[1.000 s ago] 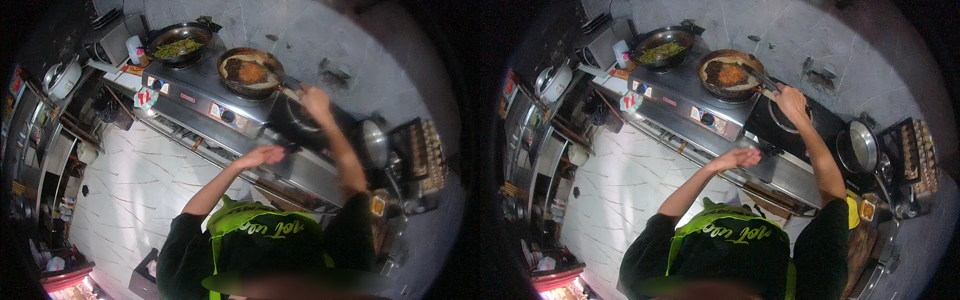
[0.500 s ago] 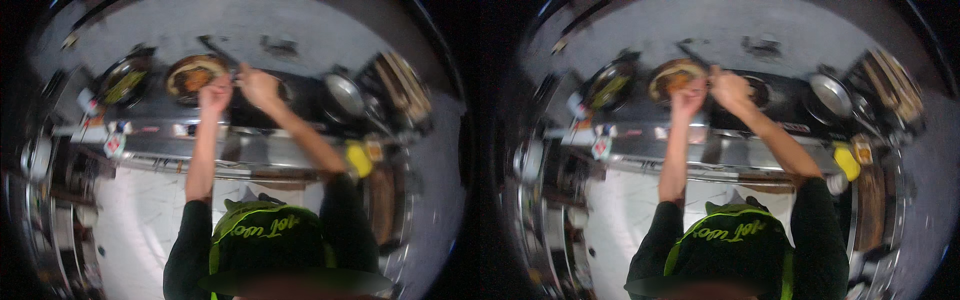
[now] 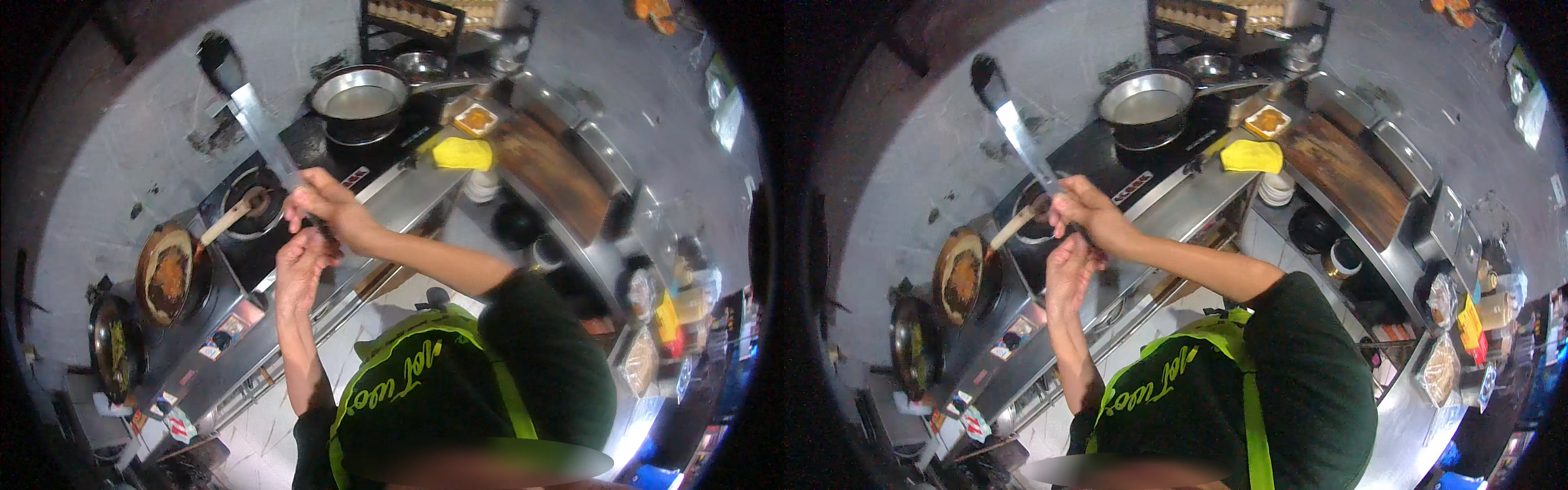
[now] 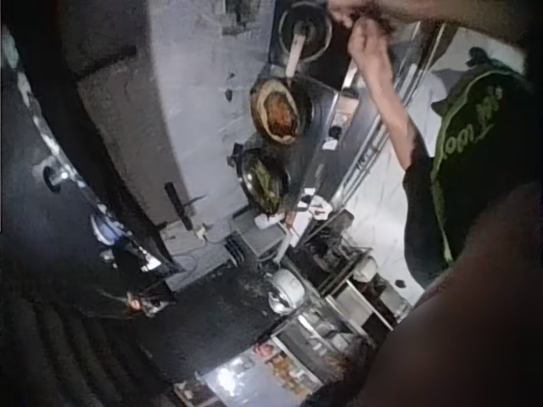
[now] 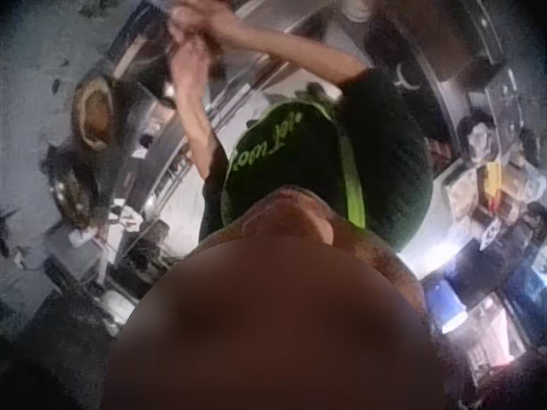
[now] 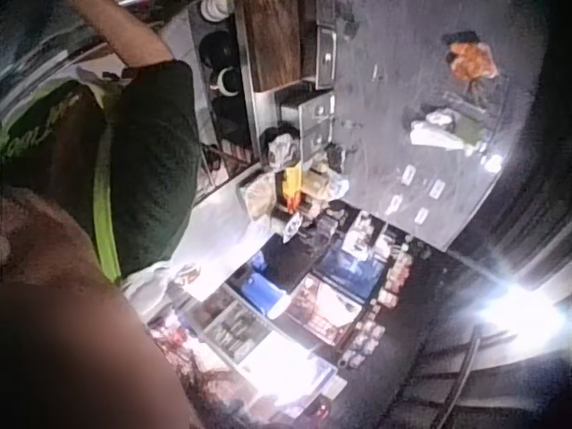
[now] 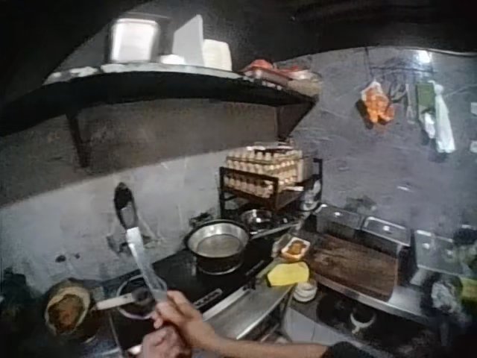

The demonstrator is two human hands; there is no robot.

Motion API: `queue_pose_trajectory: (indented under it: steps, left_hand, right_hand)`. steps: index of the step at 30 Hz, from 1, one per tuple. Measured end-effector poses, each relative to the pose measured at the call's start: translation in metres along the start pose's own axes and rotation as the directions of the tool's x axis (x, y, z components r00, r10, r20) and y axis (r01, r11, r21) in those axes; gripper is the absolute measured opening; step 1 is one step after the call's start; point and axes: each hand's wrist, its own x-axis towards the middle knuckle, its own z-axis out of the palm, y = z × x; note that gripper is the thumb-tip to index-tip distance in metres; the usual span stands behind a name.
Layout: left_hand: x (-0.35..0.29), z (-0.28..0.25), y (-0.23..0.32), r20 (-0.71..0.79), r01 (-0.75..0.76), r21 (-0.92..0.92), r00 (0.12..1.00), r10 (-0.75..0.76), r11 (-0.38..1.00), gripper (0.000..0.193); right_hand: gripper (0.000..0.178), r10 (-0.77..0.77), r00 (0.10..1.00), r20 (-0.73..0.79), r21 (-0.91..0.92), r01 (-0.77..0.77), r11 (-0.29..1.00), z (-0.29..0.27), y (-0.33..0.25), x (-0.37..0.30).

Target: The person assembles meal boxes by scooping rice and various cooked items from stainless steel containers into compartmentalized trays. They then transfer the filled boxes into a microwave and later stir-fry green vegetables in a wok, transferring them into a metal bowl.

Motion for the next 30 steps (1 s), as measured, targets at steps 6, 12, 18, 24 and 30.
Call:
queue_pose_trajectory:
  steps: [6,12,18,24,30]
  left_hand:
    - [0.085,0.149,-0.041,0.367,0.256,-0.001,0.899,-0.238,0.967,0.012]
    - [0.195,0.272,-0.154,0.498,0.231,0.144,0.823,-0.272,0.962,0.027]
    - [0.294,0.314,-0.261,0.348,0.424,0.318,0.779,-0.521,0.848,0.035]
    - [0.328,0.321,-0.262,0.184,0.4,0.248,0.875,-0.448,0.882,0.036]
    - [0.353,0.29,-0.288,0.107,0.454,0.159,0.875,-0.473,0.877,0.036]
  right_hand:
    - [0.02,-0.195,0.895,-0.402,0.057,0.237,0.97,-0.129,-0.098,-0.063]
    - [0.017,-0.314,0.573,-0.758,-0.167,0.294,0.941,-0.307,-0.178,-0.105]
    - [0.036,-0.275,0.648,-0.71,-0.664,-0.487,0.567,-0.568,-0.195,-0.084]
    - [0.04,-0.074,0.916,-0.394,-0.918,-0.396,-0.012,-0.633,-0.191,0.05]
    - [0.044,0.058,0.944,-0.324,-0.94,-0.314,-0.136,-0.666,-0.161,0.16]
